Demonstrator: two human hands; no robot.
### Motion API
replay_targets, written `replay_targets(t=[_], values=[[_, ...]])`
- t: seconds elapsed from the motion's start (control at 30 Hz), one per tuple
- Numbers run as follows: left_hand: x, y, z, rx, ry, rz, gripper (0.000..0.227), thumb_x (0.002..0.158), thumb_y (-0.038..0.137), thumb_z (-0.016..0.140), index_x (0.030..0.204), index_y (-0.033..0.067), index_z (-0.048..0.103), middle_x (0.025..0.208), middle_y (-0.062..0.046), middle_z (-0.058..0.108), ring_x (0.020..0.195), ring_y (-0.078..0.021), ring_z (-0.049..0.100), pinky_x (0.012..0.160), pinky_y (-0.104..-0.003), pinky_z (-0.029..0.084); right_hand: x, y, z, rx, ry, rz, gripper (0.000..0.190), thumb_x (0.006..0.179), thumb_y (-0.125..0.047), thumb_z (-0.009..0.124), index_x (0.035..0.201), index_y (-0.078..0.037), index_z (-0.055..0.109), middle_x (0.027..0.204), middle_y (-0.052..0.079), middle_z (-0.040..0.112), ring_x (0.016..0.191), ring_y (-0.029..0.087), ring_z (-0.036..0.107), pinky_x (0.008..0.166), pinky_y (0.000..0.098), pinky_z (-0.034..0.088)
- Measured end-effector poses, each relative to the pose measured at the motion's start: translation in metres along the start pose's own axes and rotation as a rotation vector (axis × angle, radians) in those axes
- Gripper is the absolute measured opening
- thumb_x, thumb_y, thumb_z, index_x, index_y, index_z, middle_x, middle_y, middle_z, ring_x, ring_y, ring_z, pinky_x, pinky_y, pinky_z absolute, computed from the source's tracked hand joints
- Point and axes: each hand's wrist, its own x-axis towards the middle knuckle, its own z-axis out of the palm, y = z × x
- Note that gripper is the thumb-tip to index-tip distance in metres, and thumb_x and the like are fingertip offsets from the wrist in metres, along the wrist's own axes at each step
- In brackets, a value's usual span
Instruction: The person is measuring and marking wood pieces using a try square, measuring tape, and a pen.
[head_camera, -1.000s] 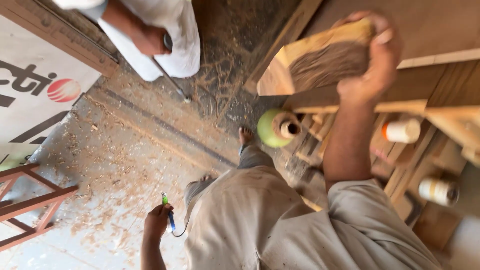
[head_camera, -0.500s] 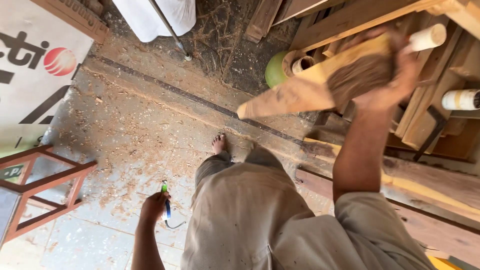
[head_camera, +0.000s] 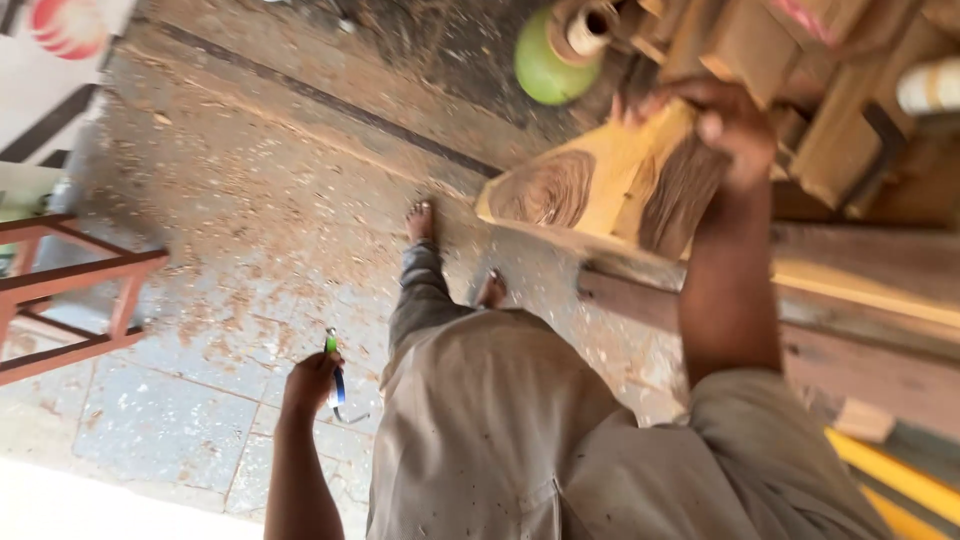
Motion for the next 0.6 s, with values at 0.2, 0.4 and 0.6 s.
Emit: replay_targets(t=[0.2, 0.4, 0.6], values=[[0.005, 0.007, 0.013, -0.206, -0.033, 0.001, 0.036, 0.098, 0.041, 0.061, 0.103, 0.0099, 0.080, 0.089, -0.008, 0.079, 0.078, -0.0195, 0.072, 0.073, -0.037, 0.054, -0.050, -0.105, 0.084, -1.079, 0.620, 0.595, 0.055, 0.112, -0.046, 0.072, 0.138, 0.002, 0.067, 0.115, 0.019, 0.070, 0.106, 0.033, 0.069, 0.094, 0.0448, 0.057], [0.055, 0.003, -0.001, -0.116, -0.077, 0.146, 0.034, 0.101, 0.036, 0.063, 0.103, 0.0077, 0.080, 0.087, -0.008, 0.076, 0.076, -0.0184, 0.069, 0.072, -0.035, 0.053, -0.084, -0.119, 0.213, -1.691, 0.380, 0.486, 0.085, 0.090, -0.045, 0.079, 0.158, -0.009, 0.041, 0.144, 0.027, 0.053, 0.130, 0.046, 0.064, 0.107, 0.0492, 0.059], [0.077, 0.033, -0.055, -0.216, -0.146, 0.195, 0.032, 0.100, 0.033, 0.062, 0.101, 0.0057, 0.077, 0.085, -0.007, 0.076, 0.074, -0.0160, 0.069, 0.067, -0.034, 0.053, -0.093, -0.090, 0.172, -1.759, 0.457, 0.610, 0.094, 0.096, -0.047, 0.094, 0.165, -0.014, 0.039, 0.142, 0.020, 0.058, 0.117, 0.036, 0.069, 0.097, 0.0453, 0.062]])
